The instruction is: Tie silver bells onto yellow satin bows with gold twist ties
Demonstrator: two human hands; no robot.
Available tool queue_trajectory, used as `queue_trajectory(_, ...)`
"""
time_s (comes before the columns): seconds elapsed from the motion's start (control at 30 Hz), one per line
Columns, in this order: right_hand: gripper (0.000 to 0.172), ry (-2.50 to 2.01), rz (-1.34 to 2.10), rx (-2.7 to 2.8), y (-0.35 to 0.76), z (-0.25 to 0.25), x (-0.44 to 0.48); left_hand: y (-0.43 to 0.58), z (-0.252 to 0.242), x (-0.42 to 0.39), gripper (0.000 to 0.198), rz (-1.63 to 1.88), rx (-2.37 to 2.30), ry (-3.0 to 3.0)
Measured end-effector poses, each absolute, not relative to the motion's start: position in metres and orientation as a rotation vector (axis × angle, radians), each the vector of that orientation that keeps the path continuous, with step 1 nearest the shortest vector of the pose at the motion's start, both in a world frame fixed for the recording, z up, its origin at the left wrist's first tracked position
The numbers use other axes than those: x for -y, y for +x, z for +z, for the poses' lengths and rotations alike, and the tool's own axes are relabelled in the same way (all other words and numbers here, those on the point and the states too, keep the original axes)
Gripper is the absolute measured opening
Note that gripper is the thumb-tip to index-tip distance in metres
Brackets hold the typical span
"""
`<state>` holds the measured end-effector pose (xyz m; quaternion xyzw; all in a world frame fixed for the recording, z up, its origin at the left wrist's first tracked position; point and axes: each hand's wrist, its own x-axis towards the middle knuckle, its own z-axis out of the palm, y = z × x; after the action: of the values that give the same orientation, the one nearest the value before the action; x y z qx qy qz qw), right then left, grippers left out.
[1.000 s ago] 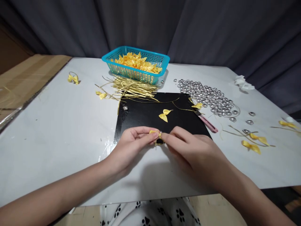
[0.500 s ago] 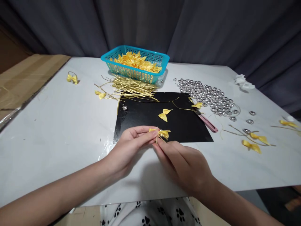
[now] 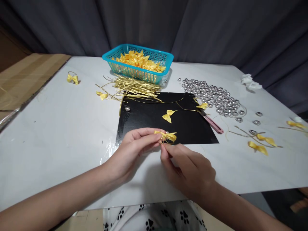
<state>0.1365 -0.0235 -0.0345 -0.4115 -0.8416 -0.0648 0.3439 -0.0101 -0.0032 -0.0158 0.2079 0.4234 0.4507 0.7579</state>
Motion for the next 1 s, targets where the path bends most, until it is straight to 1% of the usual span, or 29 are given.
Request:
queue_trajectory(0.1, 0.012, -1.114, -0.154, 2.142, 0.134, -0.032, 0.022, -0.012, -0.016, 0.004, 0.005, 1.006, -0.896, 0.445)
queue_trajectory(0.23, 0.02, -1.145, -0.064, 2.075, 0.132, -0.029, 0.019, -0.012, -0.017, 0.005, 0.004, 0.997, -0.904, 0.458)
queue_trajectory(0.37, 0.022, -1.164, -0.039, 2.056, 0.13, -0.027, 0.02, -0.009, -0.015, 0.004, 0.004, 0.97, -0.945, 0.473)
queue_trajectory(0.5, 0.024, -1.284, -0.038, 2.052, 0.128, -0.027, 0.023, -0.008, -0.014, 0.004, 0.007, 0.953, -0.978, 0.502)
queue_trajectory(0.63, 0.026, -1.272, -0.011, 2.062, 0.127, -0.028, 0.024, -0.009, -0.014, 0.005, 0.008, 0.948, -1.007, 0.602)
queue_trajectory(0.7, 0.021, -1.275, 0.089, 2.069, 0.128, -0.026, 0.026, -0.01, -0.015, 0.004, 0.009, 0.964, -1.026, 0.682)
queue_trajectory(0.77, 0.009, -1.293, 0.263, 2.022, 0.13, -0.022, 0.027, -0.011, -0.015, 0.004, 0.009, 0.998, -1.052, 0.742)
queue_trajectory(0.8, 0.006, -1.303, 0.353, 1.966, 0.132, -0.02, 0.027, -0.012, -0.014, 0.003, 0.01, 1.018, -1.064, 0.761)
queue_trajectory(0.87, 0.016, -1.318, 0.51, 1.814, 0.135, -0.014, 0.025, -0.012, -0.014, 0.002, 0.009, 1.064, -1.083, 0.795)
queue_trajectory(0.9, 0.016, -1.331, 0.576, 1.737, 0.136, -0.011, 0.022, -0.012, -0.013, 0.002, 0.009, 1.082, -1.095, 0.814)
queue_trajectory(1.0, 0.008, -1.386, 0.805, 1.588, 0.138, -0.003, 0.007, -0.011, -0.012, 0.002, 0.005, 1.096, -1.141, 0.886)
